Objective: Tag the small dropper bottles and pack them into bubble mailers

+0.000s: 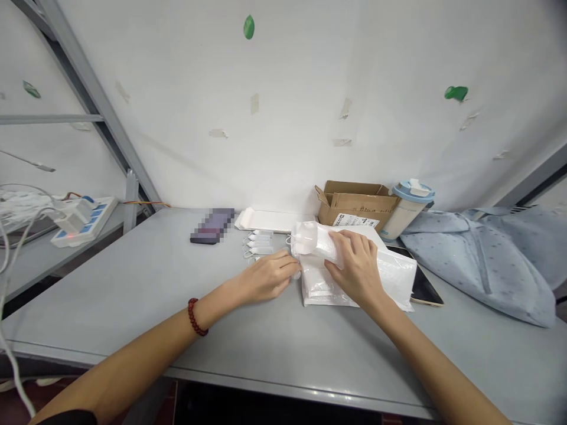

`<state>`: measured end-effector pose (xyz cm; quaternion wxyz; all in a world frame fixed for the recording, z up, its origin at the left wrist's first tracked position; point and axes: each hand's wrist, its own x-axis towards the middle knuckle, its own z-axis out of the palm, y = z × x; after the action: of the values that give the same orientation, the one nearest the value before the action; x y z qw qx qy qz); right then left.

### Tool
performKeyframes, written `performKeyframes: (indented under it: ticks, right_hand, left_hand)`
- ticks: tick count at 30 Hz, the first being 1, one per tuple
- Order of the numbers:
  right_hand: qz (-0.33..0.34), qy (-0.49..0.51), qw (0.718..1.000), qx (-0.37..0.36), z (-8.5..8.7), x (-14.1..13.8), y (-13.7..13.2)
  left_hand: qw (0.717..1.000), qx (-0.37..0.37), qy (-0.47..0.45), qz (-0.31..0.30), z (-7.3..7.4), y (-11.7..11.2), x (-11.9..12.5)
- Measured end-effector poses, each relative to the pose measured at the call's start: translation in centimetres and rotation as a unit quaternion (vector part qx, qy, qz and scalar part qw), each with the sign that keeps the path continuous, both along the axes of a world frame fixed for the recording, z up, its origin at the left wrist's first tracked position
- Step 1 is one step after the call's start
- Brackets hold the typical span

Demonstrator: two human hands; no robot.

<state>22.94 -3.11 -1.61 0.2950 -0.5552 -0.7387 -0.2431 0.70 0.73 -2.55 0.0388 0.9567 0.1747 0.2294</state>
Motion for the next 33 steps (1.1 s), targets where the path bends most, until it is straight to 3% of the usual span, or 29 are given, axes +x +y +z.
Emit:
performKeyframes:
  ticks: [2, 4, 7, 9, 12, 19, 22, 25, 33]
  right_hand:
    - [-0.004, 0.001, 1.0, -0.001, 0.0, 0.1, 0.0]
    - [-0.01, 0.002, 1.0, -0.005, 0.0, 0.1, 0.0]
    - [-0.009, 0.004, 1.0, -0.009, 0.0, 0.1, 0.0]
    - [-0.005, 0.006, 1.0, -0.007, 0.0, 0.0, 0.0]
    - [-0.002, 0.01, 1.0, -0.006, -0.1, 0.0, 0.0]
    - [0.017, 0.02, 1.0, -0.008, 0.1, -0.5, -0.5]
    - [0.032, 0.024, 0.999, -0.007, 0.0, -0.8, -0.7]
    - [0.041, 0.01, 0.999, -0.01, -0.1, -1.1, -0.9]
    - [0.073, -0.02, 0.997, 0.006, -0.4, -2.1, -1.5]
  left_hand:
    - [0.996, 0.004, -0.086, 0.006, 0.8, -0.1, -0.3]
    - [0.976, -0.006, -0.21, 0.058, 1.7, -0.1, -0.8]
    - [0.903, -0.082, -0.394, 0.147, 3.1, 0.0, -1.3]
    - [0.849, -0.162, -0.471, 0.174, 3.7, 0.1, -1.3]
    - [0.805, -0.261, -0.498, 0.191, 4.1, 0.4, -1.0]
    - [0.772, -0.419, -0.426, 0.216, 2.4, 0.6, 0.0]
    - [0.782, -0.427, -0.406, 0.205, 1.5, 0.2, 0.5]
    - [0.809, -0.391, -0.393, 0.195, 0.8, -0.3, 1.0]
    - [0.932, -0.186, -0.274, 0.15, 0.5, -1.9, 1.4]
